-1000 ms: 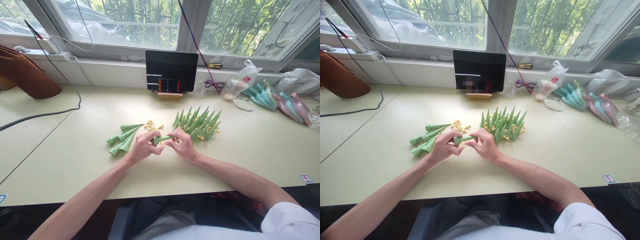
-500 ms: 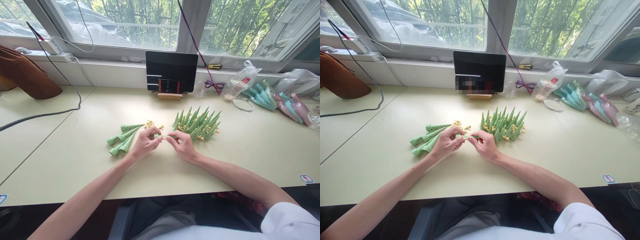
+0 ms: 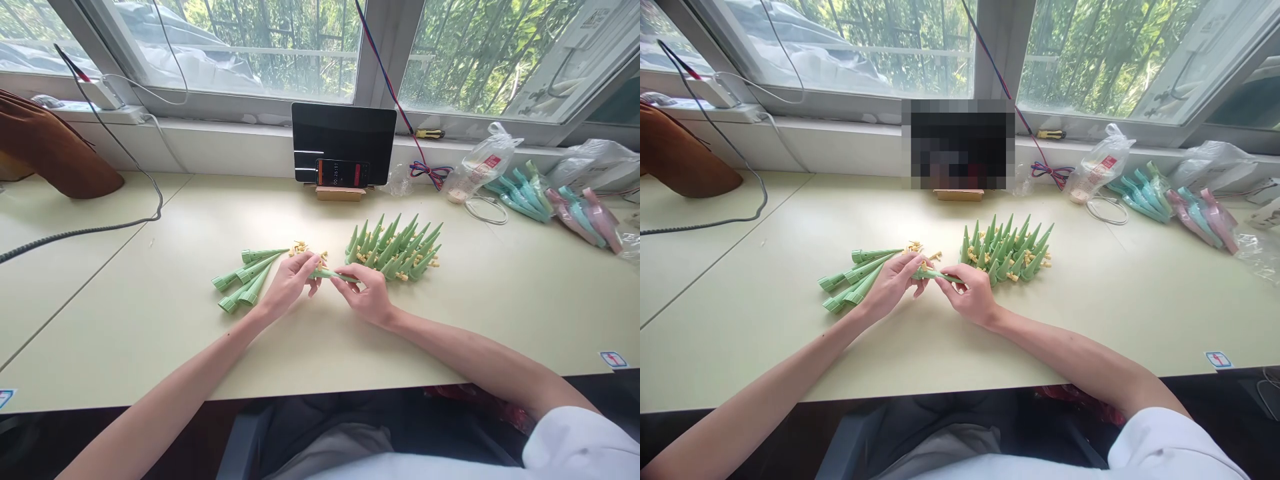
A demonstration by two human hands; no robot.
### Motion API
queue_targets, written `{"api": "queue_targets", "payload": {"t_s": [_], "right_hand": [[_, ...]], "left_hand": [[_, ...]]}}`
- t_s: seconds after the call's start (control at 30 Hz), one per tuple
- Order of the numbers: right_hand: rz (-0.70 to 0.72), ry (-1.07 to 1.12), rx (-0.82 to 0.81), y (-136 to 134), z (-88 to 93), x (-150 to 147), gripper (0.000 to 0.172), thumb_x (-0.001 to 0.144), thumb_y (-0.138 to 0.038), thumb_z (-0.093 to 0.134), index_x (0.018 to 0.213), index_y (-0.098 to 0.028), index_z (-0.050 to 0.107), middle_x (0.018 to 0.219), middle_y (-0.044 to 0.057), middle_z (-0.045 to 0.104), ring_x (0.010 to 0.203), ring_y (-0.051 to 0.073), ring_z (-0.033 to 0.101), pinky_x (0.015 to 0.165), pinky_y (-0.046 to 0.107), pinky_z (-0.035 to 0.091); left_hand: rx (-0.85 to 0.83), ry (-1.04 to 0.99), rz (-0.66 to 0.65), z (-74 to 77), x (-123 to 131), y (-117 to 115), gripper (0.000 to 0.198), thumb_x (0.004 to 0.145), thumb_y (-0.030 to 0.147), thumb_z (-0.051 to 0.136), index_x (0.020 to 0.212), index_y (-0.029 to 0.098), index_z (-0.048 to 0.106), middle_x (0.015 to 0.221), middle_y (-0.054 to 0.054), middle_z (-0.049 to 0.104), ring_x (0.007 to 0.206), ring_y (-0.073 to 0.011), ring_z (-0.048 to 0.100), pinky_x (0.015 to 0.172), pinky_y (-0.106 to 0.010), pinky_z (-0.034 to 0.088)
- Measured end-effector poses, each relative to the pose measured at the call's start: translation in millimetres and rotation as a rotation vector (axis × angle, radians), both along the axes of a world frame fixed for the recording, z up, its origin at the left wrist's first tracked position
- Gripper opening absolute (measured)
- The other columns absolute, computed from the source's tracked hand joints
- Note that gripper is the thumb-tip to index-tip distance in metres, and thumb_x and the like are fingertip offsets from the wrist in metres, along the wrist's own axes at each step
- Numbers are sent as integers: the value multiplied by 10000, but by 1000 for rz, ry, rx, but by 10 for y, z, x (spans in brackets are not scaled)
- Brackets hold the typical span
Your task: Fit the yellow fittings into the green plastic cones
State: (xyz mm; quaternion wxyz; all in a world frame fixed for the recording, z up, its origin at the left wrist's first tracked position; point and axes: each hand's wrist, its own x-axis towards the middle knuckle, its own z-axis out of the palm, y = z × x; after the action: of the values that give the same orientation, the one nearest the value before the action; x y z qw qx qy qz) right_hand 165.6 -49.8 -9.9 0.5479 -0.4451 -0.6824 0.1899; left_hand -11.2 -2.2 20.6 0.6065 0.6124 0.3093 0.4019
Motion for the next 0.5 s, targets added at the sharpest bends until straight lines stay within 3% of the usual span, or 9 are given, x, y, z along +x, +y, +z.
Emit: {"api": "queue_targets", "payload": {"t_s": [0.17, 0.33, 0.5], "right_hand": [[-36, -113, 163, -18, -1, -21, 109, 902, -278, 627, 853, -204, 690, 613, 1, 587, 510, 117, 486, 508, 264, 423], [-62, -204, 230, -29, -13, -23, 132, 903, -244, 611, 781, -217, 655, 563, -19, 503, 494, 117, 441, 508, 265, 396], [-53, -200, 288, -36, -22, -26, 174, 894, -209, 611, 721, -225, 599, 550, -27, 472, 475, 111, 414, 497, 265, 372]], "left_hand": [[26, -77, -54, -9, -8, 10, 295, 925, 424, 586, 864, 151, 679, 1012, -111, 665, 781, -158, 630, 677, -300, 561], [80, -69, -65, -43, -40, 12, 247, 940, 386, 578, 887, 177, 698, 1035, -112, 672, 1038, -214, 630, 849, -334, 556], [220, -65, -99, -43, -47, 12, 197, 934, 355, 595, 966, 188, 695, 1036, -111, 673, 1074, -228, 630, 978, -411, 509]]}}
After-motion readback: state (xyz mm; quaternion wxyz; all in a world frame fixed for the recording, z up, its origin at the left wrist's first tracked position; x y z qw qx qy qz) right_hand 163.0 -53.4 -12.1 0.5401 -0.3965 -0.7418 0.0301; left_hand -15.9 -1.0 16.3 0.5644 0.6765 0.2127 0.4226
